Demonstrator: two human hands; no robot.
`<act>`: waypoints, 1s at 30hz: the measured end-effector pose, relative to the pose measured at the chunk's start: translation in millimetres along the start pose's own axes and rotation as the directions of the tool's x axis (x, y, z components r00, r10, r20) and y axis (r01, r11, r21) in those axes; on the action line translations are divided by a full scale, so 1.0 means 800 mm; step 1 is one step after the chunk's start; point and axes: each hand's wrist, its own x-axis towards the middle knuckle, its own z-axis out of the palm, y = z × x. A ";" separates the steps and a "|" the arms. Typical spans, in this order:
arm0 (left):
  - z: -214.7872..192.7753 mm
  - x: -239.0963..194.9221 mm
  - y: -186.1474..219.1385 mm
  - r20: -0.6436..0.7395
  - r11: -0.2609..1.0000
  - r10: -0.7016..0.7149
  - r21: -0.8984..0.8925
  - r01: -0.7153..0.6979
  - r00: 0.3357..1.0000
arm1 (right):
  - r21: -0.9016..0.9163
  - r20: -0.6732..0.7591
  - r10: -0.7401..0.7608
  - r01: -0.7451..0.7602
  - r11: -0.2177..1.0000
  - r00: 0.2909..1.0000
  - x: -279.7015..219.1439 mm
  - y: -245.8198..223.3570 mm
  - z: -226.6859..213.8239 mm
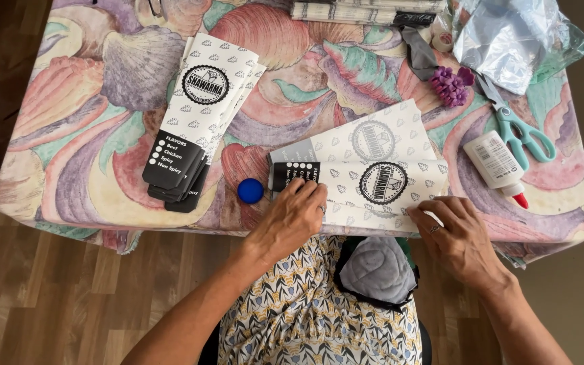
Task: Folding and stapling printed paper sheets to assemble bags.
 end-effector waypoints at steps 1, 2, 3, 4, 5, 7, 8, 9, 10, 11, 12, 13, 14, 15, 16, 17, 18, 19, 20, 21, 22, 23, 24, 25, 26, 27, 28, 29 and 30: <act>0.001 0.000 0.002 -0.001 1.000 -0.004 0.001 0.004 1.000 | 0.001 0.000 -0.004 0.004 1.000 1.000 0.002 -0.003 -0.003; 0.002 0.000 0.003 0.002 0.999 0.003 0.051 -0.003 1.000 | 0.065 -0.010 0.013 -0.012 0.998 1.000 0.005 -0.005 -0.005; 0.002 0.000 0.005 0.006 0.995 0.009 0.100 -0.010 1.000 | 0.129 -0.018 0.030 -0.027 0.991 0.999 0.007 -0.008 -0.007; -0.001 0.002 0.007 0.006 0.995 0.005 0.101 -0.006 1.000 | 0.130 -0.018 0.026 -0.023 0.991 1.000 0.003 -0.006 -0.006; -0.005 0.003 0.009 -0.020 0.988 0.005 0.153 -0.002 1.000 | 0.104 0.001 0.021 -0.021 0.994 1.000 -0.001 -0.005 -0.005; -0.005 0.005 0.013 -0.046 0.978 0.004 0.208 0.006 0.999 | 0.077 0.018 0.013 -0.014 0.997 1.000 -0.006 -0.003 -0.001; -0.002 0.005 0.017 -0.017 0.966 -0.002 0.259 0.007 1.000 | 0.107 -0.014 0.017 -0.015 0.994 1.000 -0.007 -0.004 0.001; 0.002 0.005 0.020 0.011 0.951 -0.010 0.309 0.006 1.000 | 0.136 -0.046 0.022 -0.015 0.991 0.999 -0.009 -0.004 0.003; 0.000 0.007 0.026 0.011 0.951 -0.015 0.308 0.011 1.000 | 0.138 -0.044 0.018 -0.011 0.990 0.999 -0.012 -0.005 0.006; -0.002 0.008 0.032 0.076 0.964 -0.077 0.259 0.054 0.994 | 0.100 -0.053 0.038 -0.033 0.994 0.998 -0.014 -0.007 0.009; -0.004 0.010 0.037 0.142 0.972 -0.136 0.212 0.104 0.980 | 0.061 -0.062 0.055 -0.051 0.997 0.997 -0.016 -0.007 0.012; -0.006 0.011 0.046 0.140 0.971 -0.144 0.213 0.112 0.980 | 0.062 -0.061 0.047 -0.044 0.997 0.997 -0.018 -0.008 0.011; -0.009 0.011 0.054 0.152 0.971 -0.196 0.165 0.170 0.969 | 0.080 -0.045 0.073 -0.069 0.994 0.996 -0.018 -0.008 0.010; -0.012 0.011 0.061 0.166 0.967 -0.246 0.117 0.228 0.955 | 0.098 -0.029 0.098 -0.095 0.991 0.995 -0.018 -0.009 0.009; -0.014 0.013 0.066 0.165 0.963 -0.259 0.124 0.241 0.952 | 0.103 -0.031 0.084 -0.081 0.991 0.996 -0.014 -0.010 0.005; -0.016 0.015 0.072 0.158 0.958 -0.279 0.116 0.263 0.947 | 0.126 0.019 0.125 -0.126 0.984 0.992 -0.011 -0.011 0.000; -0.019 0.016 0.074 0.152 0.953 -0.297 0.108 0.283 0.943 | 0.147 0.068 0.167 -0.175 0.973 0.984 -0.005 -0.014 -0.003; -0.019 0.014 0.072 0.152 0.949 -0.308 0.118 0.292 0.939 | 0.154 0.064 0.155 -0.164 0.974 0.986 0.007 -0.010 -0.003; -0.018 0.012 0.074 0.146 0.939 -0.314 0.193 0.284 0.938 | 0.059 0.140 0.228 -0.238 0.970 0.964 0.016 -0.008 -0.005; -0.017 0.011 0.075 0.140 0.924 -0.319 0.267 0.275 0.937 | -0.042 0.206 0.304 -0.302 0.953 0.930 0.025 -0.006 -0.007; -0.015 0.010 0.076 0.138 0.923 -0.320 0.266 0.277 0.937 | -0.044 0.207 0.302 -0.300 0.953 0.930 0.058 -0.020 -0.003; -0.013 0.009 0.077 0.126 0.918 -0.338 0.262 0.297 0.933 | 0.112 0.094 0.231 -0.241 0.964 0.968 0.091 -0.033 0.000; -0.011 0.009 0.078 0.114 0.914 -0.352 0.259 0.314 0.929 | 0.257 -0.033 0.176 -0.162 0.953 0.984 0.123 -0.047 0.003; -0.022 0.063 0.075 0.113 0.915 -0.349 0.258 0.312 0.930 | 0.256 -0.033 0.178 -0.164 0.953 0.984 0.153 -0.065 0.016; -0.039 0.118 0.077 0.057 0.805 -0.546 0.312 0.504 0.836 | 0.268 -0.045 0.089 -0.074 0.961 0.995 0.183 -0.088 0.026; -0.062 0.172 0.084 -0.010 0.654 -0.713 0.351 0.670 0.701 | 0.278 -0.057 0.000 0.016 0.960 0.998 0.210 -0.115 0.034; -0.060 0.167 0.083 -0.082 0.470 -0.842 0.371 0.801 0.533 | 0.287 -0.068 -0.087 0.103 0.952 0.994 0.240 -0.133 0.042; -0.058 0.163 0.082 -0.156 0.263 -0.928 0.374 0.889 0.340 | 0.294 -0.079 -0.173 0.189 0.937 0.982 0.267 -0.155 0.052; -0.056 0.160 0.083 -0.227 0.039 -0.965 0.359 0.932 0.128 | 0.301 -0.090 -0.260 0.275 0.913 0.961 0.294 -0.180 0.062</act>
